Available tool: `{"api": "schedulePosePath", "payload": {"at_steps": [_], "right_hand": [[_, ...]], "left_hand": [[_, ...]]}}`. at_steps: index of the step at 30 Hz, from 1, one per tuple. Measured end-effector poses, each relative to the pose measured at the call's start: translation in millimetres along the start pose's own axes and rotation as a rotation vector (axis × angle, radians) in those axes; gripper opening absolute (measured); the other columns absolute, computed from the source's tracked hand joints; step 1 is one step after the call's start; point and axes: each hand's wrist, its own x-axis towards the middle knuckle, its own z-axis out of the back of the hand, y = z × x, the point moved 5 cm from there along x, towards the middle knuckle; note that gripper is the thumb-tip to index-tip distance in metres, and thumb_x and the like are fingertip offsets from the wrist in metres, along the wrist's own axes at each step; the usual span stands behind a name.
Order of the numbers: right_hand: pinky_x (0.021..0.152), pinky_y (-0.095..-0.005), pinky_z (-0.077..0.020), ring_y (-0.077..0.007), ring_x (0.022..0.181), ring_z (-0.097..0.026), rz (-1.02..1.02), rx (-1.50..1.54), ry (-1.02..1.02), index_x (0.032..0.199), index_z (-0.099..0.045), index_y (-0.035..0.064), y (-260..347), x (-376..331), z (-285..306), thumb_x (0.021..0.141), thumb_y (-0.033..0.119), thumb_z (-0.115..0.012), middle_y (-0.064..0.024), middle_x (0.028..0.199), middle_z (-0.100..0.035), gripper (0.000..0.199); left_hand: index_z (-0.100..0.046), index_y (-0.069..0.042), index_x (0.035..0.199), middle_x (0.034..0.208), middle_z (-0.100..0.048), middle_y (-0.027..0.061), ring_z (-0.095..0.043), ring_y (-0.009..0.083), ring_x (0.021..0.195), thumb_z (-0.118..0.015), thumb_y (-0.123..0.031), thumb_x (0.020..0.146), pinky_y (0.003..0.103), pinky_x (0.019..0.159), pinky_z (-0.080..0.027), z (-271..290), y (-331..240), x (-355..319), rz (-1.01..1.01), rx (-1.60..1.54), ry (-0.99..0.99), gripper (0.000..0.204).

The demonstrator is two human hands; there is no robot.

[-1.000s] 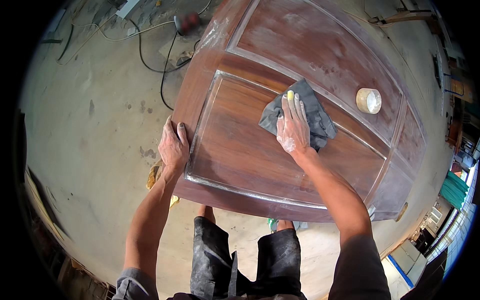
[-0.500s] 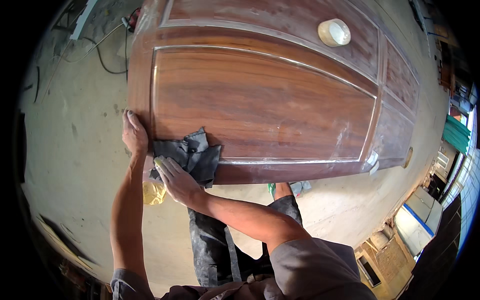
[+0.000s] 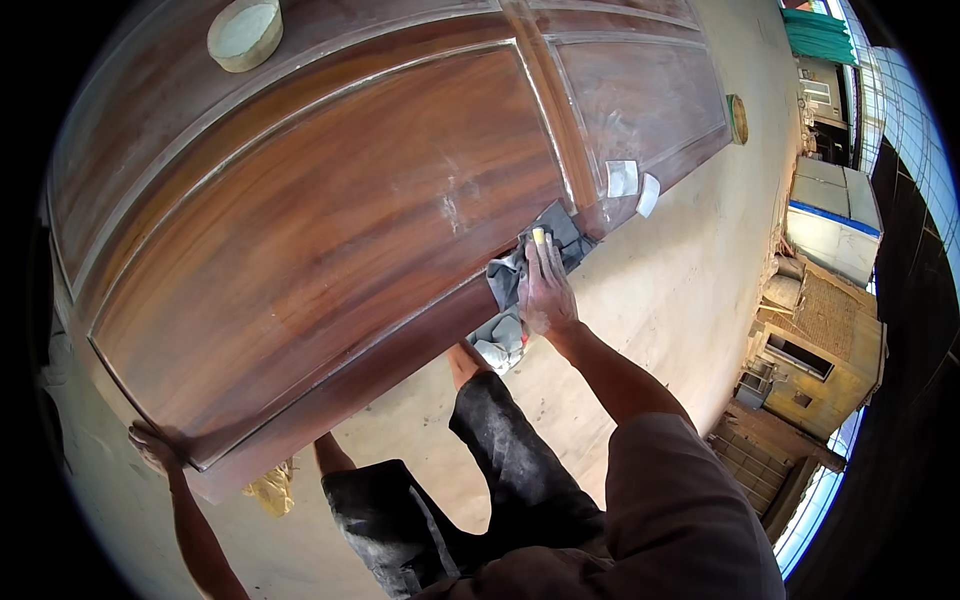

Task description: The person wipes a large wooden door with a yellow cloth and then a grey cloth, removing dust and residue. They also use a small white pad to scrub the surface and edges of the door.

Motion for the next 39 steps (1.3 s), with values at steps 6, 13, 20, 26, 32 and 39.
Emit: {"api": "schedulePosePath", "payload": {"at_steps": [6, 13, 20, 26, 32, 39], "right_hand": [[0.125, -0.0533, -0.0217, -0.0565, 0.148, -0.025, -0.091, 0.197, -0.095, 0.152, -0.025, -0.0163, -76.8, 11.0, 0.7, 0.095, 0.006, -0.051, -0.0411, 0.154, -0.031, 0.067], [0.12, -0.0474, -0.0343, -0.0502, 0.144, -0.036, 0.009, 0.212, -0.117, 0.154, -0.032, -0.0041, -87.5, 194.1, 22.7, 0.099, 0.01, -0.051, -0.0332, 0.155, -0.038, 0.059], [0.122, -0.0473, -0.033, -0.0483, 0.143, -0.038, 0.052, 0.137, -0.168, 0.148, -0.039, -0.0087, -62.5, 281.3, 31.5, 0.1, 0.014, -0.05, -0.0351, 0.151, -0.041, 0.054], [0.117, -0.0488, -0.0376, -0.0475, 0.138, -0.044, -0.014, 0.134, -0.173, 0.142, -0.043, -0.0133, -52.4, 315.8, 41.2, 0.097, 0.012, -0.051, -0.0371, 0.147, -0.044, 0.052], [0.12, -0.0524, -0.0324, -0.051, 0.139, -0.042, 0.166, 0.08, -0.344, 0.139, -0.043, -0.0184, 103.7, 289.1, 7.7, 0.095, 0.014, -0.055, -0.0388, 0.144, -0.047, 0.056], [0.12, -0.0523, -0.0326, -0.0511, 0.141, -0.039, 0.175, 0.276, -0.334, 0.144, -0.042, -0.0109, 71.4, 311.6, 65.9, 0.1, 0.019, -0.054, -0.0354, 0.149, -0.043, 0.055]], "left_hand": [[-0.046, -0.005, 0.149, 0.141, -0.059, 0.0199, -0.06, 0.036, 0.124, -0.029, -0.039, 0.113, 0.044, 0.102, -0.052, -53.5, 9.9, -30.7, 0.217, -0.294, -0.234, 0.052], [-0.048, -0.009, 0.147, 0.131, -0.065, 0.023, -0.066, 0.0413, 0.112, -0.031, -0.048, 0.11, 0.052, 0.09, -0.055, -33.2, 21.8, -16.8, 0.317, -0.278, -0.229, 0.057], [-0.034, -0.006, 0.156, 0.136, -0.061, 0.0242, -0.064, 0.0409, 0.118, -0.037, -0.039, 0.109, 0.052, 0.095, -0.054, -28.6, 25.0, -16.6, 0.316, -0.087, 0.093, 0.057], [-0.05, 0.003, 0.144, 0.14, -0.057, 0.0284, -0.055, 0.0446, 0.127, -0.033, -0.046, 0.11, 0.049, 0.105, -0.045, -19.2, 31.7, -18.6, 0.219, -0.03, -0.034, 0.061], [-0.053, 0.004, 0.138, 0.138, -0.057, 0.0303, -0.054, 0.0475, 0.125, -0.031, -0.044, 0.111, 0.051, 0.103, -0.044, -0.3, 4.5, -14.9, 0.357, -0.255, 0.006, 0.059], [-0.048, 0.003, 0.145, 0.149, -0.05, 0.0272, -0.05, 0.0444, 0.135, -0.028, -0.045, 0.111, 0.049, 0.11, -0.041, 6.0, -3.6, -26.9, 0.438, -0.34, 0.03, 0.062]]}}
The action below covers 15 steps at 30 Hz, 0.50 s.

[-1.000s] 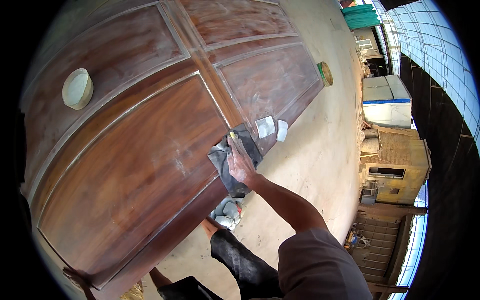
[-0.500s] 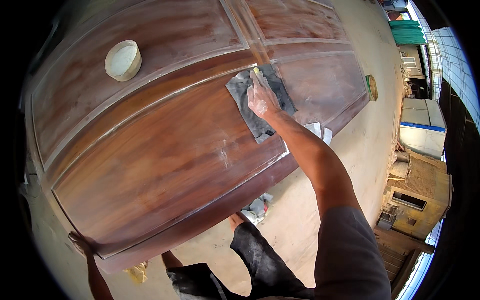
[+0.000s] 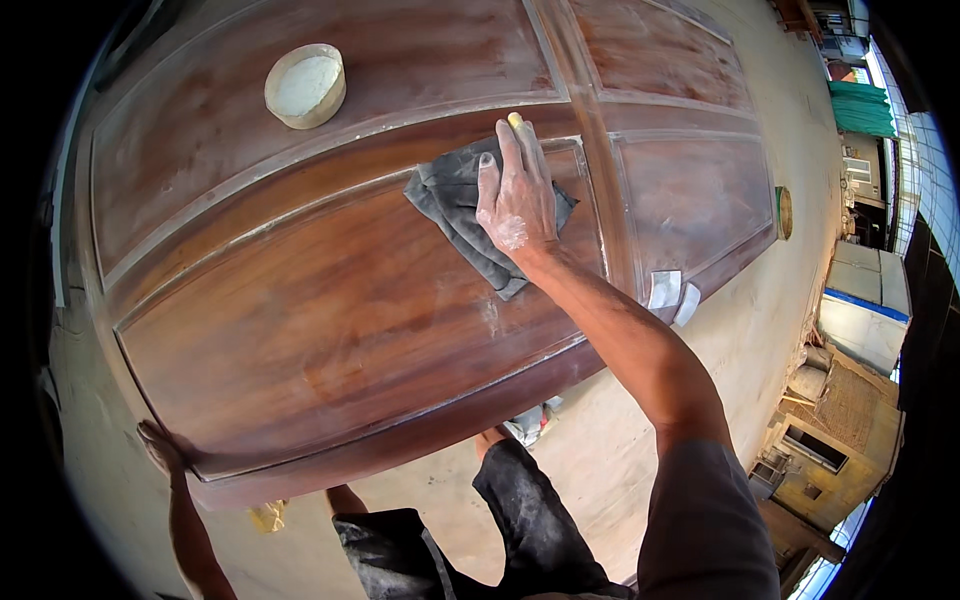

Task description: The person wipes a large wooden door with a yellow cloth and then a grey cloth, removing dust and residue. They also use a small white pad to scrub the surface and edges of the door.

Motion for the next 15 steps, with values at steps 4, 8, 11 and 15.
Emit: {"api": "schedulePosePath", "payload": {"at_steps": [4, 8, 11, 15], "right_hand": [[0.126, -0.0567, -0.0166, -0.0504, 0.151, -0.022, 0.086, -0.117, 0.031, 0.155, -0.025, -0.0095, -7.3, 11.2, -49.1, 0.101, 0.022, -0.049, -0.0366, 0.159, -0.027, 0.067], [0.127, -0.0566, -0.0103, -0.0482, 0.153, -0.018, 0.101, -0.16, 0.09, 0.158, -0.017, -0.0087, -57.3, 15.9, -47.4, 0.105, 0.029, -0.044, -0.0355, 0.162, -0.021, 0.07], [0.127, -0.0564, -0.0092, -0.0469, 0.154, -0.017, 0.118, -0.319, 0.119, 0.159, -0.018, -0.0047, -133.9, 29.6, -14.2, 0.107, 0.03, -0.042, -0.0319, 0.164, -0.021, 0.067], [0.127, -0.0547, -0.0104, -0.043, 0.155, -0.018, 0.143, -0.467, 0.125, 0.16, -0.02, -0.0012, -118.0, 37.5, -18.3, 0.108, 0.03, -0.044, -0.0271, 0.165, -0.022, 0.066]], "left_hand": [[-0.043, 0.0, 0.151, 0.15, -0.05, 0.0248, -0.049, 0.0399, 0.137, -0.031, -0.04, 0.111, 0.048, 0.111, -0.041, -3.8, 33.1, 25.4, 0.013, 0.15, 0.143, 0.059], [-0.046, 0.001, 0.148, 0.144, -0.054, 0.0282, -0.054, 0.0439, 0.129, -0.031, -0.039, 0.11, 0.051, 0.106, -0.045, 10.9, 36.9, 21.2, -0.444, 0.61, -0.083, 0.057], [-0.05, 0.001, 0.145, 0.14, -0.058, 0.0282, -0.059, 0.0442, 0.124, -0.031, -0.042, 0.11, 0.052, 0.102, -0.048, 3.7, 50.5, 35.7, 0.045, 0.265, 0.141, 0.058], [-0.049, 0.001, 0.148, 0.138, -0.061, 0.0261, -0.057, 0.0426, 0.128, -0.028, -0.05, 0.11, 0.049, 0.104, -0.047, 34.4, 55.4, 25.6, -0.064, 0.384, -0.005, 0.067]]}}
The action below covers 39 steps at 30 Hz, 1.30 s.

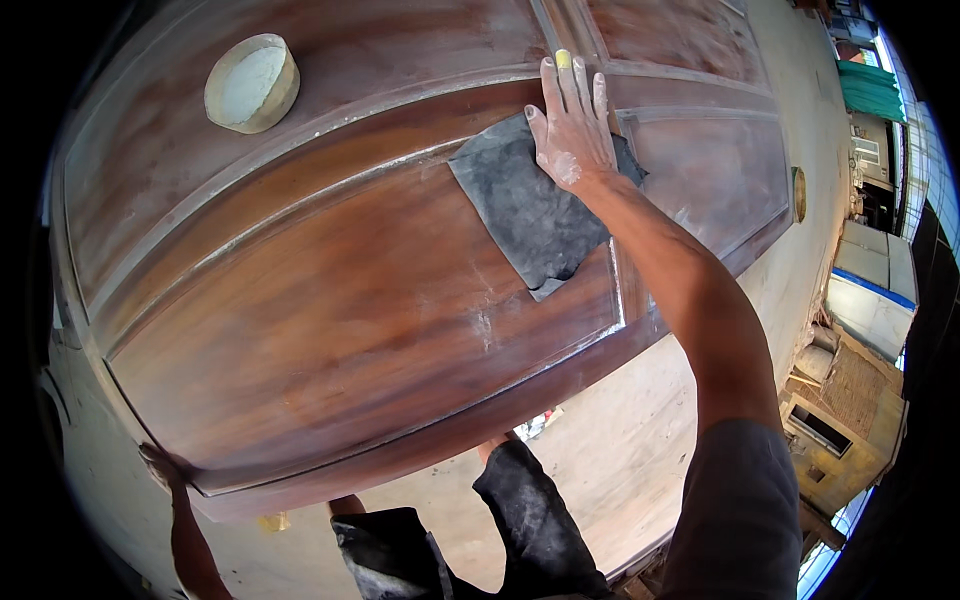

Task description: The person wipes a large wooden door with a yellow cloth and then a grey cloth, removing dust and residue. They also use a small white pad to scrub the surface and edges of the door.

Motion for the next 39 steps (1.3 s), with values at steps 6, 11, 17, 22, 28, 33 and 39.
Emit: {"api": "schedulePosePath", "payload": {"at_steps": [6, 11, 17, 22, 28, 33, 39], "right_hand": [[0.126, -0.0531, -0.0134, -0.0465, 0.153, -0.021, -0.392, 0.169, -0.078, 0.156, -0.024, -0.0105, 22.3, -31.6, -13.0, 0.107, 0.038, -0.042, -0.0338, 0.162, -0.026, 0.071], [0.126, -0.0535, -0.0161, -0.0496, 0.149, -0.027, -0.08, 0.394, -0.036, 0.151, -0.026, -0.0175, 272.3, 2.7, 33.7, 0.099, 0.043, -0.054, -0.0401, 0.156, -0.029, 0.084], [0.126, -0.0575, -0.0128, -0.0482, 0.152, -0.022, 0.101, 0.333, -0.013, 0.155, -0.028, -0.0084, 150.3, 7.6, 17.5, 0.102, 0.033, -0.049, -0.033, 0.16, -0.029, 0.07], [0.124, -0.0588, -0.0124, -0.0478, 0.152, -0.021, -0.269, 0.053, -0.09, 0.159, -0.029, -0.0012, 14.7, -27.8, 2.2, 0.106, 0.028, -0.042, -0.0304, 0.163, -0.027, 0.062], [0.123, -0.0561, -0.0213, -0.0444, 0.149, -0.03, 0.175, 0.436, -0.019, 0.155, -0.033, -0.0029, 226.7, -33.2, 29.1, 0.104, 0.03, -0.043, -0.0283, 0.159, -0.035, 0.062], [0.123, -0.0545, -0.024, -0.0412, 0.15, -0.031, -0.063, 0.087, -0.045, 0.156, -0.031, -0.0036, 37.3, -94.7, 25.6, 0.107, 0.026, -0.038, -0.0257, 0.16, -0.035, 0.058], [0.125, -0.0582, -0.0186, -0.0405, 0.15, -0.032, 0.023, 0.441, 0.08, 0.155, -0.04, 0.0062, 246.0, -121.9, 36.6, 0.097, 0.04, -0.057, -0.0204, 0.161, -0.037, 0.07]], "left_hand": [[-0.04, 0.0, 0.154, 0.155, -0.047, 0.023, -0.048, 0.0376, 0.141, -0.03, -0.045, 0.11, 0.043, 0.114, -0.04, -23.3, -11.9, -9.4, 0.156, -0.254, 0.203, 0.064], [-0.037, 0.001, 0.156, 0.159, -0.041, 0.0226, -0.043, 0.0379, 0.144, -0.029, -0.044, 0.111, 0.043, 0.12, -0.034, -25.7, -50.3, -17.8, 0.172, -0.343, 0.262, 0.064], [-0.042, 0.004, 0.151, 0.156, -0.044, 0.0241, -0.042, 0.0371, 0.144, -0.029, -0.044, 0.111, 0.044, 0.12, -0.033, -13.7, 13.7, -20.6, -0.043, -0.119, 0.015, 0.063], [-0.055, 0.004, 0.137, 0.136, -0.058, 0.0297, -0.055, 0.0464, 0.124, -0.032, -0.048, 0.11, 0.051, 0.103, -0.043, -25.5, -60.7, -17.9, 0.157, -0.432, 0.117, 0.063], [-0.057, 0.001, 0.134, 0.127, -0.064, 0.027, -0.062, 0.0436, 0.115, -0.023, -0.058, 0.109, 0.053, 0.093, -0.047, -8.6, 1.7, -8.5, 0.229, -0.201, 0.168, 0.072], [-0.059, -0.001, 0.103, 0.101, -0.064, 0.0271, -0.061, 0.0445, 0.089, -0.027, -0.057, 0.108, 0.056, 0.081, -0.046, -28.9, -46.0, -9.2, 0.332, -0.307, 0.082, 0.065], [-0.055, -0.007, 0.102, 0.099, -0.07, 0.0265, -0.066, 0.0487, 0.092, -0.029, -0.051, 0.109, 0.06, 0.079, -0.051, 1.8, -39.5, 3.0, 0.115, 0.163, 0.084, 0.051]]}}
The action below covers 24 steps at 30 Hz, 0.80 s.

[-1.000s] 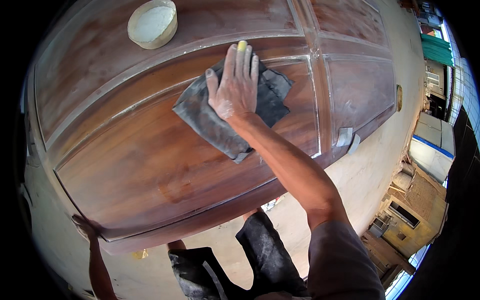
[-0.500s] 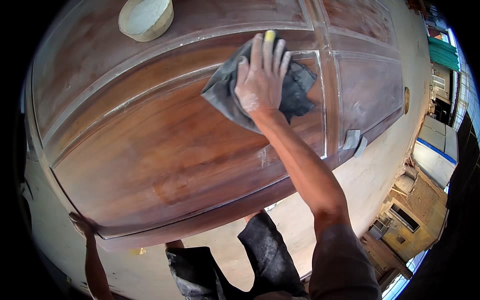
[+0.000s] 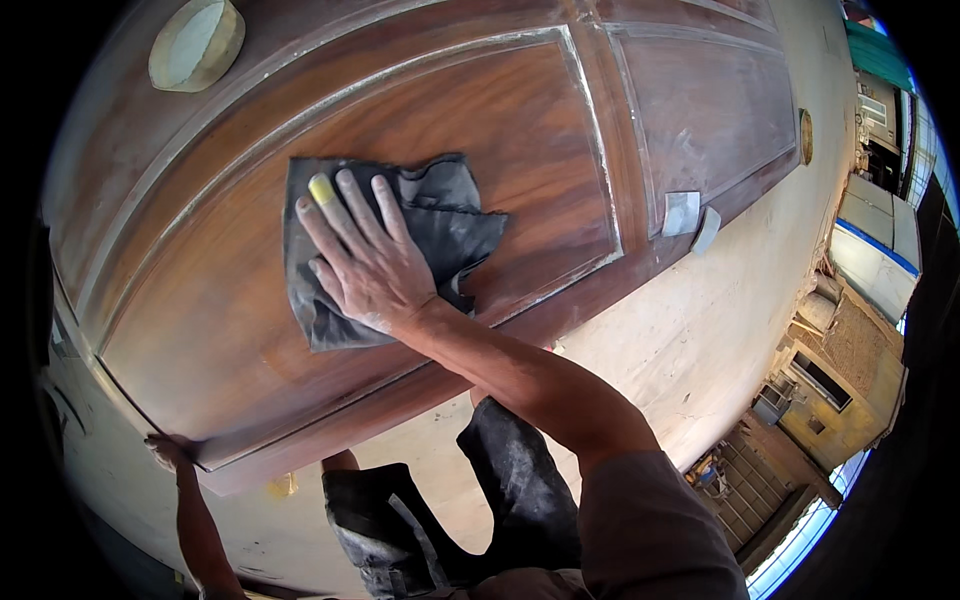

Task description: The person wipes a large wooden door with a yellow cloth and then a grey cloth, removing dust and residue. They also use a small white pad to scrub the surface and edges of the door.

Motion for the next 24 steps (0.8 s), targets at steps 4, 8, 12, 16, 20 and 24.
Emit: {"api": "schedulePosePath", "payload": {"at_steps": [4, 8, 12, 16, 20, 24], "right_hand": [[0.125, -0.0588, -0.0168, -0.0439, 0.151, -0.029, 0.126, -0.001, 0.096, 0.156, -0.037, 0.0027, -63.2, -18.5, 27.5, 0.098, 0.034, -0.054, -0.0256, 0.161, -0.033, 0.068], [0.124, -0.0603, -0.0101, -0.0504, 0.151, -0.023, -0.226, -0.268, -0.121, 0.154, -0.033, -0.0074, -184.1, -62.4, 71.4, 0.101, 0.025, -0.045, -0.0336, 0.161, -0.027, 0.063], [0.124, -0.0629, -0.014, -0.0409, 0.152, -0.029, -0.182, -0.127, 0.049, 0.154, -0.04, 0.0025, -13.6, -48.5, 10.4, 0.098, 0.035, -0.052, -0.0212, 0.163, -0.032, 0.066], [0.125, -0.059, -0.0184, -0.037, 0.152, -0.031, 0.229, 0.014, 0.158, 0.155, -0.041, 0.0061, 19.1, -68.5, -7.7, 0.096, 0.041, -0.056, -0.0168, 0.162, -0.036, 0.07], [0.124, -0.0623, -0.0078, -0.0466, 0.153, -0.02, -0.152, -0.247, 0.057, 0.157, -0.03, -0.0047, -190.3, -133.1, 85.0, 0.097, 0.021, -0.049, -0.0289, 0.163, -0.027, 0.067], [0.125, -0.0613, -0.0052, -0.0517, 0.152, -0.015, -0.435, -0.145, -0.156, 0.156, -0.029, -0.0085, -146.9, -152.0, 51.4, 0.102, 0.029, -0.042, -0.0342, 0.162, -0.023, 0.067]], "left_hand": [[-0.051, -0.009, 0.107, 0.093, -0.07, 0.0256, -0.068, 0.0499, 0.086, -0.028, -0.045, 0.111, 0.063, 0.072, -0.053, -12.0, 16.6, -1.4, 0.047, -0.032, 0.028, 0.043], [-0.051, -0.006, 0.103, 0.086, -0.069, 0.0254, -0.068, 0.0482, 0.08, -0.034, -0.04, 0.11, 0.062, 0.066, -0.054, -19.1, 8.1, 7.4, 0.028, -0.091, -0.055, 0.038], [-0.053, -0.005, 0.1, 0.091, -0.07, 0.0261, -0.068, 0.0497, 0.084, -0.036, -0.04, 0.109, 0.062, 0.072, -0.055, -11.3, 12.9, 4.1, -0.028, 0.052, -0.133, 0.04], [-0.057, -0.005, 0.101, 0.094, -0.071, 0.0261, -0.069, 0.0482, 0.088, -0.033, -0.043, 0.109, 0.062, 0.078, -0.054, -18.8, -1.6, -6.5, 0.02, -0.048, 0.007, 0.046], [-0.064, -0.004, 0.097, 0.097, -0.071, 0.0261, -0.068, 0.0473, 0.091, -0.03, -0.047, 0.108, 0.061, 0.078, -0.053, -16.4, 10.5, 7.8, -0.015, 0.066, -0.059, 0.056], [-0.066, -0.005, 0.1, 0.107, -0.071, 0.0253, -0.067, 0.0466, 0.099, -0.027, -0.051, 0.107, 0.061, 0.084, -0.052, -11.0, 14.4, 9.9, 0.103, -0.073, 0.001, 0.06]]}}
